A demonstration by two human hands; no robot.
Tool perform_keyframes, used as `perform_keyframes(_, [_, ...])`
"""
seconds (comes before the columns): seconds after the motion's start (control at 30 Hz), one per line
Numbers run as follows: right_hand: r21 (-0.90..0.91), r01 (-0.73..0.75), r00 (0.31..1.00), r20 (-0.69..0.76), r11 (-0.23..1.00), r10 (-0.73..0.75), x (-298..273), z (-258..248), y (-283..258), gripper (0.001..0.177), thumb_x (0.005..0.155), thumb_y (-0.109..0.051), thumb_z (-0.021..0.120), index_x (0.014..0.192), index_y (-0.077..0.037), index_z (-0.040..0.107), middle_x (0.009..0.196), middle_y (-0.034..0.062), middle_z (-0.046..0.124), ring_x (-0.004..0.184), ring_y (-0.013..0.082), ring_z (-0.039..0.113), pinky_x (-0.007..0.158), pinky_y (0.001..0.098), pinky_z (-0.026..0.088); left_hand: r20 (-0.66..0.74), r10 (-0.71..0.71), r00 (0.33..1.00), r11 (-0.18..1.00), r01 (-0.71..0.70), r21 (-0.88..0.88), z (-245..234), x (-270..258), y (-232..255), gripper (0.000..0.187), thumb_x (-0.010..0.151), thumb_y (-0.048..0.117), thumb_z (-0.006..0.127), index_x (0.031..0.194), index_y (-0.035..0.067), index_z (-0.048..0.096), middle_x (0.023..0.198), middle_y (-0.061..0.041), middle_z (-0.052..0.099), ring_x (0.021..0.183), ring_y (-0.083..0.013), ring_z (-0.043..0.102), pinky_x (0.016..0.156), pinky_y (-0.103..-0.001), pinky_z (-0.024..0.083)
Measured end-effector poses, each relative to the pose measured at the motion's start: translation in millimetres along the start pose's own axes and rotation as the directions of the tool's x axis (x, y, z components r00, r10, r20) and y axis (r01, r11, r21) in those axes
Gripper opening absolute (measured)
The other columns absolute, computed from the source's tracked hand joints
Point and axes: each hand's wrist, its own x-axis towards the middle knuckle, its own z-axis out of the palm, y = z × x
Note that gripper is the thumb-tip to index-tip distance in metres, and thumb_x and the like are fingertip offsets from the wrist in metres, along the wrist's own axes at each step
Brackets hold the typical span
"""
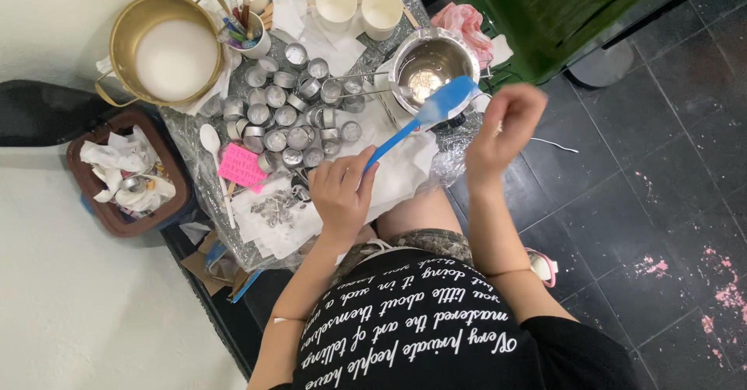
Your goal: Melting and stirring wax in a pot on an electric heater for candle production.
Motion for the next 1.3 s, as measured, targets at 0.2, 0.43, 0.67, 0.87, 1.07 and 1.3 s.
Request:
perform_keyframes(0.2, [-0.172, 0.438, 0.865, 0.347, 0.882, -0.362, -57, 10, -17, 0.029, 0.080, 0.005, 0.079, 0.102, -0.008, 0.065, 0.092, 0.0105, 0.063, 0.080, 0.0254, 0.063, 0.068, 0.0355, 0.051, -0.012, 0.015, 1.000, 0.990, -0.013, 0.137, 9, -5, 1, 0.035, 0.091, 0.020, 0.083, 0.124, 0.021, 0.073, 0.101, 0.004, 0.064, 0.085, -0.0201, 0.054, 0.078, -0.038, 0.036])
perform_keyframes(0.43, [-0.142, 0.146, 0.925, 0.370, 0.979, -0.084, -61, 12, -19, 0.025, 0.088, 0.000, 0.080, 0.108, -0.011, 0.070, 0.095, 0.0087, 0.065, 0.077, 0.0186, 0.061, 0.061, 0.0275, 0.047, -0.020, 0.004, 1.000, 0.990, -0.001, 0.138, 13, 1, -1, 0.038, 0.093, 0.017, 0.081, 0.129, 0.020, 0.069, 0.104, 0.004, 0.065, 0.088, -0.0195, 0.057, 0.079, -0.038, 0.037])
perform_keyframes(0.67, [0.528, -0.793, 0.594, 0.560, 0.305, 0.577, -31, -3, -5, 0.053, 0.114, -0.040, 0.042, 0.147, -0.001, 0.056, 0.111, 0.0057, 0.061, 0.079, 0.0142, 0.051, 0.062, 0.0261, 0.037, -0.013, -0.037, 0.999, 0.988, 0.039, 0.149, 13, 6, -3, 0.035, 0.095, 0.020, 0.081, 0.127, 0.019, 0.069, 0.105, 0.002, 0.066, 0.091, -0.0203, 0.059, 0.080, -0.039, 0.038])
perform_keyframes(0.87, [0.561, -0.801, 0.579, 0.638, 0.208, 0.508, -30, -8, -5, 0.061, 0.114, -0.048, 0.037, 0.151, -0.003, 0.053, 0.116, 0.0060, 0.062, 0.081, 0.0159, 0.051, 0.065, 0.0271, 0.039, -0.015, -0.068, 0.998, 0.989, 0.069, 0.134, 13, 3, -8, 0.035, 0.095, 0.022, 0.080, 0.127, 0.018, 0.068, 0.105, 0.002, 0.066, 0.095, -0.0199, 0.061, 0.081, -0.039, 0.038])
perform_keyframes(1.07, [0.504, -0.758, 0.652, 0.578, 0.414, 0.491, -29, -13, 12, 0.037, 0.115, -0.034, 0.052, 0.134, -0.004, 0.060, 0.113, 0.0069, 0.067, 0.078, 0.0144, 0.054, 0.064, 0.0263, 0.040, -0.018, -0.078, 0.997, 0.987, 0.080, 0.142, 11, 3, -10, 0.032, 0.096, 0.020, 0.080, 0.126, 0.018, 0.070, 0.105, 0.002, 0.065, 0.095, -0.0190, 0.061, 0.081, -0.038, 0.037])
perform_keyframes(1.3, [-0.311, 0.057, 0.914, 0.399, 0.949, 0.076, 55, 6, -8, 0.005, 0.097, -0.002, 0.082, 0.100, -0.004, 0.080, 0.090, 0.0038, 0.076, 0.073, 0.0074, 0.064, 0.061, 0.0220, 0.040, -0.020, -0.076, 0.997, 0.988, 0.078, 0.133, 6, 3, -10, 0.031, 0.096, 0.019, 0.078, 0.126, 0.018, 0.069, 0.106, 0.002, 0.066, 0.097, -0.0193, 0.061, 0.084, -0.037, 0.038])
